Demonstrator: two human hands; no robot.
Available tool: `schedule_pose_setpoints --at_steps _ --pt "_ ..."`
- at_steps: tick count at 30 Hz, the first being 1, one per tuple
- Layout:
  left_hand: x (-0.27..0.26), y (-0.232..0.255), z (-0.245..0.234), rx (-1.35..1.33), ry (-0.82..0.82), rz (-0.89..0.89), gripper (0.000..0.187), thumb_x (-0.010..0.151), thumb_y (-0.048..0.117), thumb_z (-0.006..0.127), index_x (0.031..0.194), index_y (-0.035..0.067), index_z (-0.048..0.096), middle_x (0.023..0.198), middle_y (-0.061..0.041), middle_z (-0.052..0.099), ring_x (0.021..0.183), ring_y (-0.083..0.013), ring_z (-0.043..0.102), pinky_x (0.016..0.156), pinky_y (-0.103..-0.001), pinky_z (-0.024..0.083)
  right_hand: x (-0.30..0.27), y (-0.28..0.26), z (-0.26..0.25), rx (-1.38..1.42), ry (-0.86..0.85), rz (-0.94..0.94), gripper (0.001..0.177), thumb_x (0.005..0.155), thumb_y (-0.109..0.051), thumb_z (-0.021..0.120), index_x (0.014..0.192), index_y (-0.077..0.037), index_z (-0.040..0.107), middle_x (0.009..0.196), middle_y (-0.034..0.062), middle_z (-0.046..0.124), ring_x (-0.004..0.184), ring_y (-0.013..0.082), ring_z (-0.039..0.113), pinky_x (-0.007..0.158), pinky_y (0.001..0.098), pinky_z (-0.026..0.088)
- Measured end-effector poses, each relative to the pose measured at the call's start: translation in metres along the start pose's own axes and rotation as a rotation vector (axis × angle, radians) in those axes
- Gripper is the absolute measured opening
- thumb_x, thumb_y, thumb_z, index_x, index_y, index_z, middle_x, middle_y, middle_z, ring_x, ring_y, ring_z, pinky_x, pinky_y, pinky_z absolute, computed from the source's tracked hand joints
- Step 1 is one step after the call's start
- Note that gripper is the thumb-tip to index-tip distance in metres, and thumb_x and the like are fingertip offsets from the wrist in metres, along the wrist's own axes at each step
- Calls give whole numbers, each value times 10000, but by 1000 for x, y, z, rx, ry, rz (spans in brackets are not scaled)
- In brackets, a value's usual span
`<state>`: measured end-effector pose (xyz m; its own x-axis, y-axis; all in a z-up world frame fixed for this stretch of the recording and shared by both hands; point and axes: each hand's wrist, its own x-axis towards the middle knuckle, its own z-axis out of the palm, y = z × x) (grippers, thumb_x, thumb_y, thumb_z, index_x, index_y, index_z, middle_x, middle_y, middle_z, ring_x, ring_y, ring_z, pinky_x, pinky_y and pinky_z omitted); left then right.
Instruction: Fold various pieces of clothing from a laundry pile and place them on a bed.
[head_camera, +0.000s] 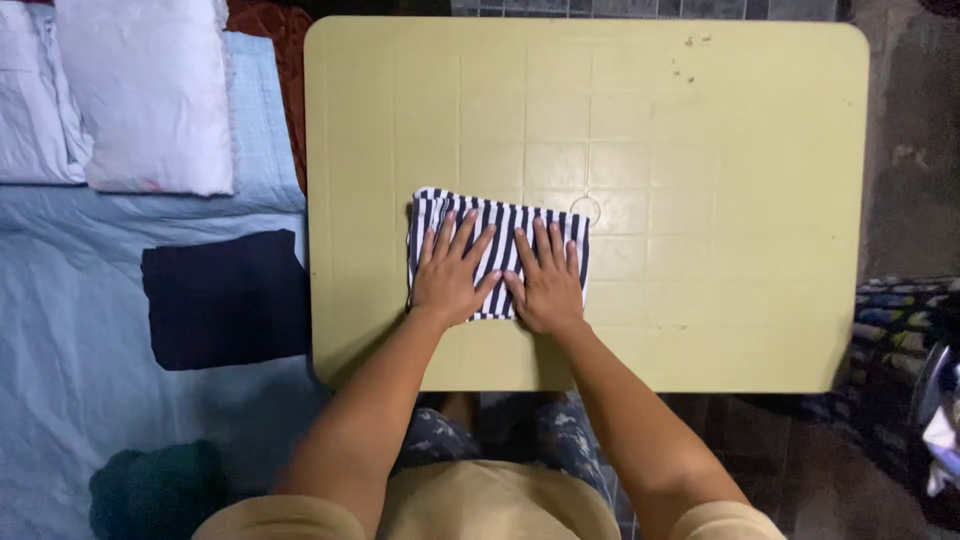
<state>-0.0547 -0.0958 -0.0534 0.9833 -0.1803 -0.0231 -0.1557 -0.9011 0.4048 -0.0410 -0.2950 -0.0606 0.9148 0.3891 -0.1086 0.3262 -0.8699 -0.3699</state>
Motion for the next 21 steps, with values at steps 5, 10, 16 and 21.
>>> schedule_pose_setpoints --at_steps 5,10,16,21 --pt "0 -3 -4 -13 -39 -39 713 946 552 574 1571 251 407 1694 -70 231 1552 -346 185 1239 -552 137 -14 12 -13 22 113 117 768 968 -437 617 1560 -27 351 1633 237 275 1507 423 255 1204 576 217" --pt "2 7 -6 10 -86 -63 756 930 576 580 1586 268 363 1706 -56 190 1562 -330 147 1238 -562 119 -19 29 -20 259 192 435 824 872 -281 773 1501 73 376 1420 275 490 1302 418 474 1113 493 387" --pt "-6 16 -13 129 -140 -401 1019 838 708 558 1630 166 218 1718 -63 117 1525 -326 56 1192 -590 -15 -3 58 -38 913 -98 786 392 855 -201 773 1137 46 657 1008 146 739 894 254 707 812 362 561" --pt "-39 35 8 108 77 -689 790 1024 573 457 1591 30 369 1678 -186 310 1557 -408 220 1262 -583 97 -21 23 -137 738 61 439 260 878 -134 773 1049 -2 629 926 163 699 825 275 646 746 391 535"
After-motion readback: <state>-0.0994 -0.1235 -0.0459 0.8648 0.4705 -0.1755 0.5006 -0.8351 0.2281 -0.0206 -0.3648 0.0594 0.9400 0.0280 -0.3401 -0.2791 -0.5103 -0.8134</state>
